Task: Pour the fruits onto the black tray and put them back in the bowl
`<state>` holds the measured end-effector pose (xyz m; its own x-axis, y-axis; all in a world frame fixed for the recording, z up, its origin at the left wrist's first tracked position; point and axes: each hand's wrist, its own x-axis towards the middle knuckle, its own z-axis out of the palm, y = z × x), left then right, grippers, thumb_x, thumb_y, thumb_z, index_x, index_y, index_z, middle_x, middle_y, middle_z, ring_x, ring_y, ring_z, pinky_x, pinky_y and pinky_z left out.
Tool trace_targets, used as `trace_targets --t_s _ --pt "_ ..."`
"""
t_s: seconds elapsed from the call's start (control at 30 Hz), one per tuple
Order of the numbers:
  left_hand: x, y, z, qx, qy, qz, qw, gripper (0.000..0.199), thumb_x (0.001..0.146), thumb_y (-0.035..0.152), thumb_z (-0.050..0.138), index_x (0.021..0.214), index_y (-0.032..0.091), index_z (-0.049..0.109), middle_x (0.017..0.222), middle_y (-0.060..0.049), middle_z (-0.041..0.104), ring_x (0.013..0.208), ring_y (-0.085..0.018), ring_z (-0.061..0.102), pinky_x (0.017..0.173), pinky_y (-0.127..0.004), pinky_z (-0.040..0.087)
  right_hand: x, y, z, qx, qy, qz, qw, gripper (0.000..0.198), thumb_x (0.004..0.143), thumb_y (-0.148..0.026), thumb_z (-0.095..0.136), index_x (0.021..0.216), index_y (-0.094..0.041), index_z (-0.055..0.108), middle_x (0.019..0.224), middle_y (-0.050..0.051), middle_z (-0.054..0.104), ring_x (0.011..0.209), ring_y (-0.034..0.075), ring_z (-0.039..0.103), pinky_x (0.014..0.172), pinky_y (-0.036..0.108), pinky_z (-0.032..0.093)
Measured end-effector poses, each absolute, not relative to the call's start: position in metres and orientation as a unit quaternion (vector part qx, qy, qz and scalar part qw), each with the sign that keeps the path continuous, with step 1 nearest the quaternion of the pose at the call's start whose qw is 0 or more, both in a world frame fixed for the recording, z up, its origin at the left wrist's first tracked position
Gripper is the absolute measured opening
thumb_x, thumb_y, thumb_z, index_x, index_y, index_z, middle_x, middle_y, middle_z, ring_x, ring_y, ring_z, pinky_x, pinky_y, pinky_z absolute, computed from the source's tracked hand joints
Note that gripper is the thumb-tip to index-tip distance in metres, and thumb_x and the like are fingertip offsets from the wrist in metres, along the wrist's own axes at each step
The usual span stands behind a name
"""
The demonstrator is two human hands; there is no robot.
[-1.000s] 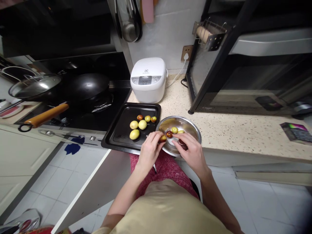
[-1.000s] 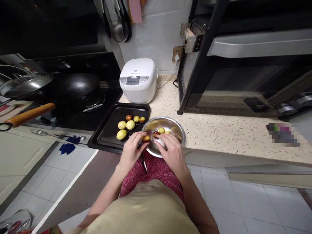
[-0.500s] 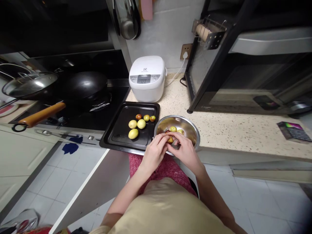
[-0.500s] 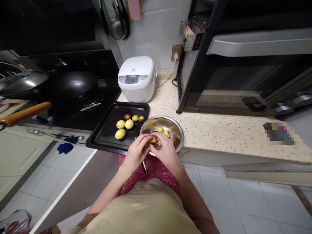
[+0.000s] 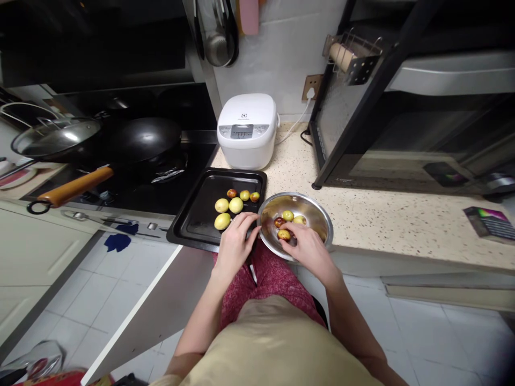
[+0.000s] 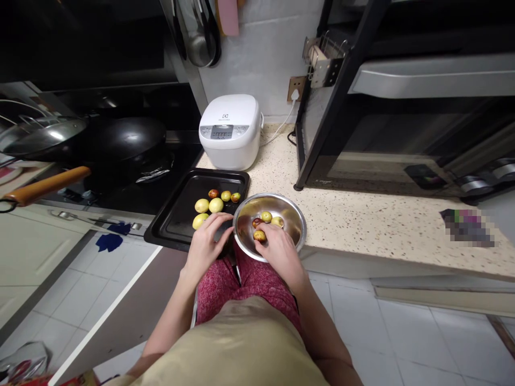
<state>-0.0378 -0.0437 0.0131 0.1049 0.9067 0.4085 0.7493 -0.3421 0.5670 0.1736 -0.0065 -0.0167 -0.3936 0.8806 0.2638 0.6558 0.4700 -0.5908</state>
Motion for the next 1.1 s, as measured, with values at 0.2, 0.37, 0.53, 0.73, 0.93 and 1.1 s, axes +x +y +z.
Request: trace_targets --t_s 0.2,0.37,0.53,0.73,0.93,1.1 --pt "-0.053 -0.021 0.008 0.738 0.582 0.337 0.056 0.019 0.104 0.021 0.055 0.122 0.022 0.063 0.124 -0.007 0.07 0.117 -0.021 0.067 0.103 -0.033 0.054 0.173 -0.004 -0.015 -0.476 -0.814 0.212 0.257 0.015 0.085 -0.015 0.07 0.098 -0.022 0.072 0.101 0.006 0.079 0.089 0.026 0.075 0.08 0.039 0.056" --pt "-0.057 0.02 0.015 0.769 0.589 0.248 0.026 0.027 0.101 0.013 0.057 0.126 0.021 0.061 0.128 -0.009 0.066 0.119 -0.023 0.065 0.103 -0.036 0.054 0.177 -0.004 -0.019 -0.475 -0.809 0.207 0.279 0.018 0.083 -0.015 0.074 0.099 -0.023 0.073 0.105 0.007 0.079 0.09 0.026 0.076 0.078 0.039 0.058" --pt "-0.051 0.056 0.015 0.798 0.585 0.145 0.001 0.026 0.098 0.011 0.059 0.122 0.02 0.064 0.125 -0.009 0.067 0.113 -0.025 0.066 0.093 -0.035 0.056 0.182 -0.006 -0.018 -0.477 -0.794 0.225 0.302 0.018 0.084 -0.016 0.073 0.101 -0.023 0.073 0.105 0.007 0.08 0.091 0.026 0.077 0.079 0.039 0.059" --pt "-0.045 0.07 0.011 0.802 0.595 0.047 -0.025 0.024 0.097 0.009 0.057 0.118 0.017 0.064 0.117 -0.012 0.069 0.105 -0.026 0.069 0.087 -0.034 0.055 0.193 -0.01 -0.013 -0.481 -0.768 0.261 0.332 0.014 0.093 -0.021 0.063 0.104 -0.023 0.071 0.106 0.007 0.079 0.093 0.026 0.076 0.084 0.041 0.06" --pt "-0.041 0.075 0.006 0.805 0.592 0.021 -0.028 0.03 0.097 0.001 0.042 0.11 0.015 0.066 0.109 -0.013 0.069 0.097 -0.026 0.07 0.082 -0.034 0.055 0.203 -0.012 -0.008 -0.491 -0.749 0.253 0.365 0.013 0.095 -0.022 0.058 0.1 -0.022 0.069 0.102 0.007 0.078 0.09 0.025 0.075 0.083 0.041 0.06" --pt "-0.039 0.074 0.006 0.802 0.597 0.008 -0.035 0.031 0.096 -0.001 0.041 0.109 0.013 0.065 0.109 -0.015 0.07 0.1 -0.027 0.069 0.087 -0.035 0.054 0.204 -0.012 -0.008 -0.488 -0.746 0.241 0.384 0.014 0.095 -0.022 0.056 0.099 -0.023 0.069 0.103 0.008 0.078 0.095 0.027 0.076 0.086 0.041 0.06"
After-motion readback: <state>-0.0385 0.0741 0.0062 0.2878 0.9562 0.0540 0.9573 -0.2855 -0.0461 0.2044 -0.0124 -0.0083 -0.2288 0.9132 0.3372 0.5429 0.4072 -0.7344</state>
